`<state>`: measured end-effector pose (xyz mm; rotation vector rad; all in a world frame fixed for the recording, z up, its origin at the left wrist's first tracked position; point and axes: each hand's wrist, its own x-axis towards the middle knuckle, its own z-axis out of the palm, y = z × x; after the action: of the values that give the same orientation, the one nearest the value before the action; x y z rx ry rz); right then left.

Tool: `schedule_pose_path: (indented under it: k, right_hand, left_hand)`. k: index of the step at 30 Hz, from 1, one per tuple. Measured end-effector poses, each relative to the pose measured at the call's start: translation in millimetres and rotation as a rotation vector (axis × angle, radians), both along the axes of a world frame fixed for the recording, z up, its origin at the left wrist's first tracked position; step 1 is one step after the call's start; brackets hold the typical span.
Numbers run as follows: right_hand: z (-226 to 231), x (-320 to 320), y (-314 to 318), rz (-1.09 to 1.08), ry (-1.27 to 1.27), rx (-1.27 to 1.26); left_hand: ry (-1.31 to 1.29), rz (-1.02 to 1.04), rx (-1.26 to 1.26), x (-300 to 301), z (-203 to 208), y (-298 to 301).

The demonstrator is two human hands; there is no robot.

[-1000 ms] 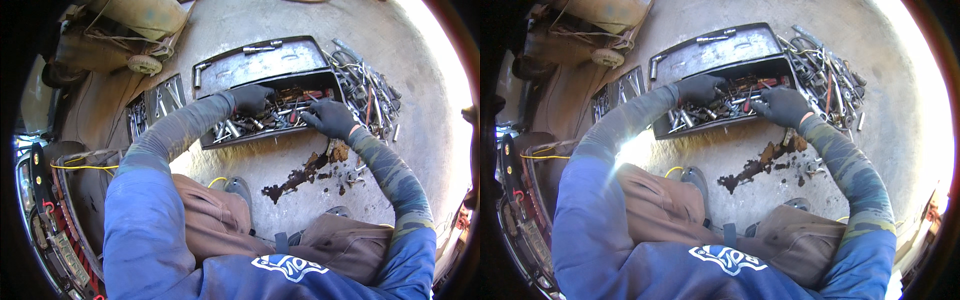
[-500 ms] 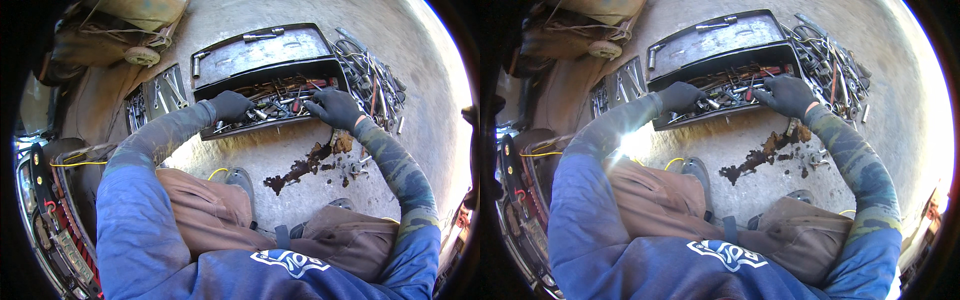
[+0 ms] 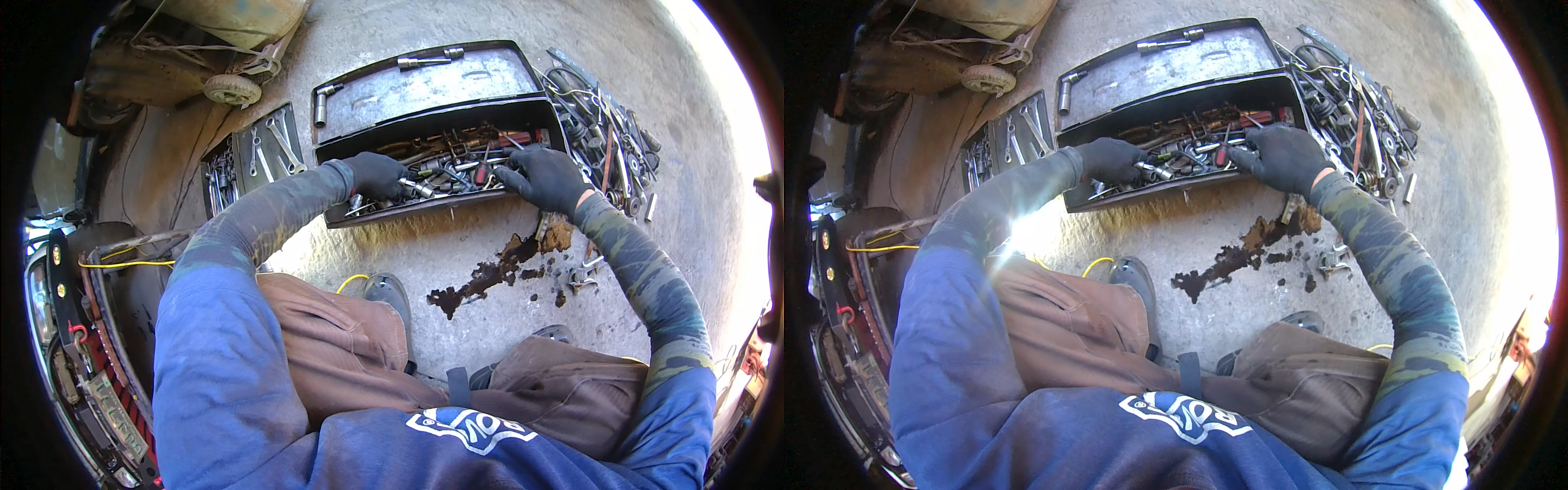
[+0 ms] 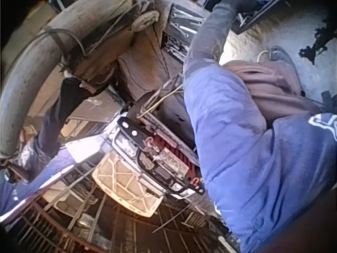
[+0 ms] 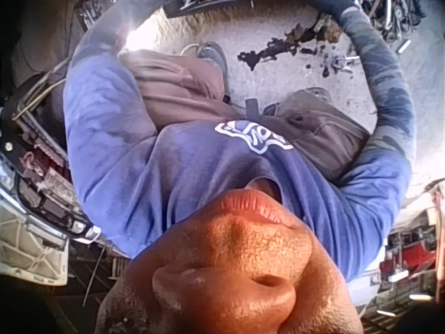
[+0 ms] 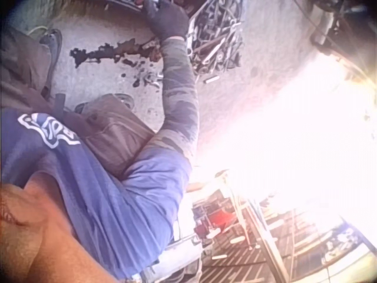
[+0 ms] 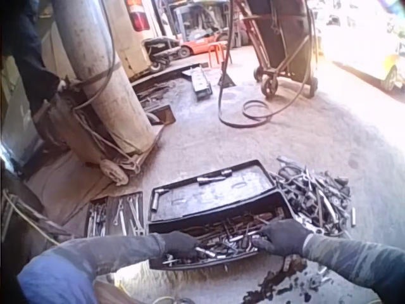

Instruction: The person sits on the floor and sorts various hand tools from a toolbox and the surrounding floor into the toolbox. They pick up wrenches, sockets, and other hardware, placing them into the open toolbox.

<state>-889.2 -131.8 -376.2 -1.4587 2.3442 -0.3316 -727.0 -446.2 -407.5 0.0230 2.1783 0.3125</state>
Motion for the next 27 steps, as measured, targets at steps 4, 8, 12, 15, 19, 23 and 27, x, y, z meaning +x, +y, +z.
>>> schedule_pose_path:
  k: [4, 8, 12, 15, 19, 23, 27]
  right_hand:
    - [-0.2, -0.7, -0.8, 0.009, -0.005, -0.026]
    - [-0.8, -0.6, -0.5, -0.003, -0.03, -0.023]
    - [-1.4, 0.3, 0.1, -0.013, 0.002, -0.055]
    - [0.2, 0.1, -0.2, -0.015, -0.027, 0.014]
    - [5.7, 0.3, -1.6, -0.008, -0.032, 0.024]
    - [10.7, 1.8, -2.4, -0.027, -0.058, 0.077]
    - [9.8, 1.9, -2.0, -0.01, -0.025, 0.039]
  left_hand:
    - [-0.06, -0.35, -0.073, -2.0, -14.1, -8.1]
    - [-0.191, -0.345, -0.061, -2.2, -15.5, -16.1]
    - [-0.154, -0.193, 0.013, -6.4, 5.2, -13.1]
    - [-0.22, 0.035, 0.151, -22.4, 32.1, -10.9]
    - [0.031, 0.106, 0.416, -62.1, 71.3, -20.2]
    - [0.308, 0.14, 0.169, -111.6, 90.8, -36.6]
    - [0.558, -0.015, -0.245, -131.9, 74.8, -28.9]
